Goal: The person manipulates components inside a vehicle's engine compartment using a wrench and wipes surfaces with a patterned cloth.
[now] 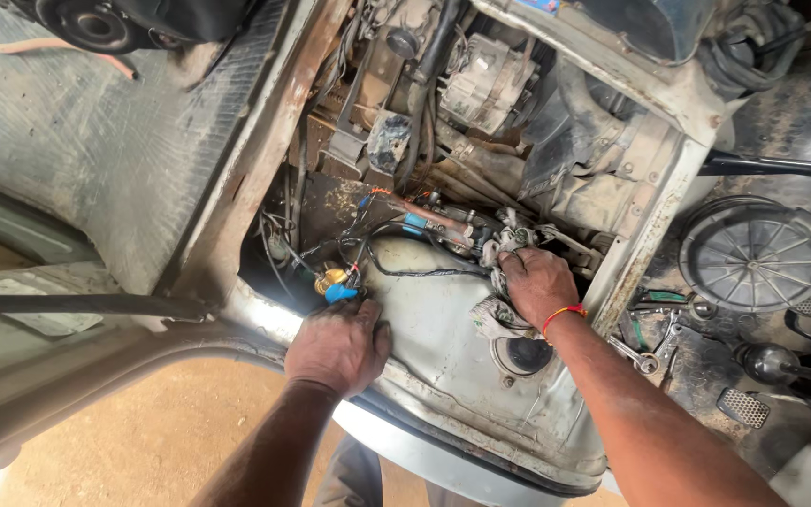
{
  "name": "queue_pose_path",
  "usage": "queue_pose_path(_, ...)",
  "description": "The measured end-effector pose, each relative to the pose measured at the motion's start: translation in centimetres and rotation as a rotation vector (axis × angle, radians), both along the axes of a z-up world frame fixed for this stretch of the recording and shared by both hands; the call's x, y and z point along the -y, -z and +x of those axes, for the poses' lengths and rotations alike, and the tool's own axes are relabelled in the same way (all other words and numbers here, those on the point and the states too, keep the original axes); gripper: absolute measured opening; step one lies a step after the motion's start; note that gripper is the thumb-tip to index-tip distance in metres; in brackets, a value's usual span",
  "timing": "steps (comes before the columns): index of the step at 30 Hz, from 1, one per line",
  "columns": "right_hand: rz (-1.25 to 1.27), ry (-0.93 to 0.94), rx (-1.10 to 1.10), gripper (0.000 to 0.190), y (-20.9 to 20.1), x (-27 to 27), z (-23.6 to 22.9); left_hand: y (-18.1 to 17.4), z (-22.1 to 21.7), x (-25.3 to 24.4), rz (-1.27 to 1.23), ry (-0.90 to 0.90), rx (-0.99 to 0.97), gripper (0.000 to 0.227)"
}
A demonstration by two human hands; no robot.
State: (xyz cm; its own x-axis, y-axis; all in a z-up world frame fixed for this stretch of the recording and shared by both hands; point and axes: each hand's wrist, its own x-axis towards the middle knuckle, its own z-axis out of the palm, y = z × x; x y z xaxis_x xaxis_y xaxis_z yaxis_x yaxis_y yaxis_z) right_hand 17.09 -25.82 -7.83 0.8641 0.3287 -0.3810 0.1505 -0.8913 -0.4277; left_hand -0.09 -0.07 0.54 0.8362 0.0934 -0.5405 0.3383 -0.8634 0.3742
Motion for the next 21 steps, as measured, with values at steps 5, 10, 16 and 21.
queue_pose_path(5, 0.437, 0.184, 0.517, 0.04, -5.5, 2.1, -2.9, -0.6, 0.0, 0.1, -0.025, -0.04, -0.108, 0.035)
queue_pose_path(10, 0.075, 0.233, 0.369, 0.025, -10.2, 3.8, -7.1, 0.5, -1.1, -0.1, -0.041, -0.056, 0.121, 0.031)
queue_pose_path(16, -0.185, -0.105, 0.699, 0.026, -7.2, 2.8, -6.8, 2.8, -0.4, -1.6, -0.079, -0.263, 0.501, 0.018)
queue_pose_path(21, -0.136, -0.142, 0.738, 0.027, -6.3, 4.7, -7.9, 3.9, 3.8, -4.0, 0.123, -0.406, 0.556, 0.028)
